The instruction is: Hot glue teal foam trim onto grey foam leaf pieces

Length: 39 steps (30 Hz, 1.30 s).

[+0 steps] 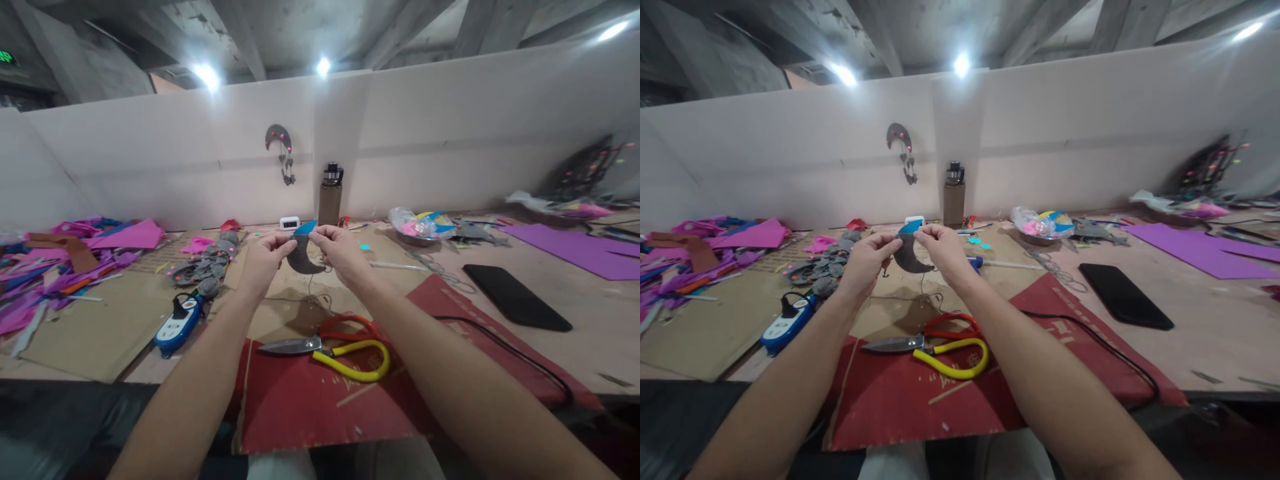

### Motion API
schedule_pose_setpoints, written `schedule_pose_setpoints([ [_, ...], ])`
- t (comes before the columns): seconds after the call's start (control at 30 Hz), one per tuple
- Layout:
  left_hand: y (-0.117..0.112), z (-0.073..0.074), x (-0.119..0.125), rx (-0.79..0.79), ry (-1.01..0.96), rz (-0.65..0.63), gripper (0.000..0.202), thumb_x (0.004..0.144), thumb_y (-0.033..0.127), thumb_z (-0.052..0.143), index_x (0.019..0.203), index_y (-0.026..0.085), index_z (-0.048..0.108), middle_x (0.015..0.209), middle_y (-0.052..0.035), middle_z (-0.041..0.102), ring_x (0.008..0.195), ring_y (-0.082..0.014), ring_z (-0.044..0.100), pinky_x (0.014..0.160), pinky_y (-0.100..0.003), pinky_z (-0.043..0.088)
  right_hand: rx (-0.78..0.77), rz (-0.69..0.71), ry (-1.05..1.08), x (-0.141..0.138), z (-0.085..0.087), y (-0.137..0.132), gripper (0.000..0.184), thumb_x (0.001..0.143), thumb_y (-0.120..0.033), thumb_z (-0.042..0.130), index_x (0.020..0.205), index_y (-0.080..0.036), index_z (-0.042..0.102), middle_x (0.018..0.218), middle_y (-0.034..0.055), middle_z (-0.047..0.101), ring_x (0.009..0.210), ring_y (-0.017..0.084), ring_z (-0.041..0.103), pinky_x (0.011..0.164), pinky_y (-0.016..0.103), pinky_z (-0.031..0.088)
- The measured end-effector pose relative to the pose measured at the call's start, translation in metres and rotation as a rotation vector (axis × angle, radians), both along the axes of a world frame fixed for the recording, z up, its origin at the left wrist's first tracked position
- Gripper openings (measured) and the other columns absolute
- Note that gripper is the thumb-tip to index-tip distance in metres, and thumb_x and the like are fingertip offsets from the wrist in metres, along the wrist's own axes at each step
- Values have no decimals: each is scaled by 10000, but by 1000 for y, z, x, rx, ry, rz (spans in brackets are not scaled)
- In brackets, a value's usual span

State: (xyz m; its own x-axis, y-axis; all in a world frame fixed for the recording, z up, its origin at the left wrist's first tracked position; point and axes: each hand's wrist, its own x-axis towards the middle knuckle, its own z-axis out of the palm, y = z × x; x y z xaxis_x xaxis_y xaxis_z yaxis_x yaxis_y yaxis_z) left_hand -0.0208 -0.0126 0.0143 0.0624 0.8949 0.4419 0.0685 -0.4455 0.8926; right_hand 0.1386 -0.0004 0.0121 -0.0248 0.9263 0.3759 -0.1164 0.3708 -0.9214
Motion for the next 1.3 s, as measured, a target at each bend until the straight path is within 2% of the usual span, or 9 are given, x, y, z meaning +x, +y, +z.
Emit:
schedule_pose_setpoints([
  [0.17,-4,1,6,-185,-140,-79,294,707,362,711,937,181,681,841,-28,669,558,-76,525,374,-156,364,29,-101,-43,-3,-4,2,242,691,-416,629,693,-175,603,557,-55,434,517,84,357,527,241,327],
  [0.3,-8,2,13,-315,-275,-221,320,713,331,713,977,164,643,859,-59,692,623,-109,613,467,-188,497,51,-150,-28,-7,-6,2,223,691,-389,620,676,-170,586,574,-40,495,541,93,443,558,244,393],
  [0.4,-7,0,16,-310,-300,-252,329,703,345,730,954,155,634,885,-74,701,714,-155,668,485,-206,526,29,-89,9,-12,-7,-1,213,692,-378,617,712,-170,581,603,-27,545,559,110,518,576,258,446],
  [0.5,-5,-3,15,-291,-309,-180,331,687,372,741,917,167,619,854,-61,704,706,-179,689,412,-195,494,33,-41,14,-15,-6,-6,213,695,-376,618,725,-168,584,620,-22,555,568,108,533,579,255,459],
  [0.6,-5,-2,13,-278,-342,-150,297,685,358,739,872,174,599,815,-44,704,704,-186,699,415,-195,494,50,-23,-14,-15,-3,-10,203,704,-371,608,705,-170,583,619,-22,544,562,93,503,544,228,421],
  [0.8,-7,2,11,-252,-365,-175,247,707,316,719,854,158,599,757,-38,692,675,-163,688,446,-186,505,46,35,-5,-13,3,-16,204,711,-375,595,665,-180,557,604,-23,522,512,74,406,464,211,305],
  [1.17,-1,2,6,-299,-421,-278,188,748,303,675,837,145,628,731,-49,691,625,-138,666,384,-152,440,27,126,66,-14,4,-18,223,698,-399,622,748,-186,579,686,-11,602,511,68,424,473,210,308],
  [1.3,-2,2,8,-198,-373,-227,239,729,339,700,857,147,637,759,-51,698,664,-152,674,433,-175,478,46,98,51,-13,6,-19,205,720,-388,604,756,-187,592,669,-14,586,516,71,417,472,211,308],
])
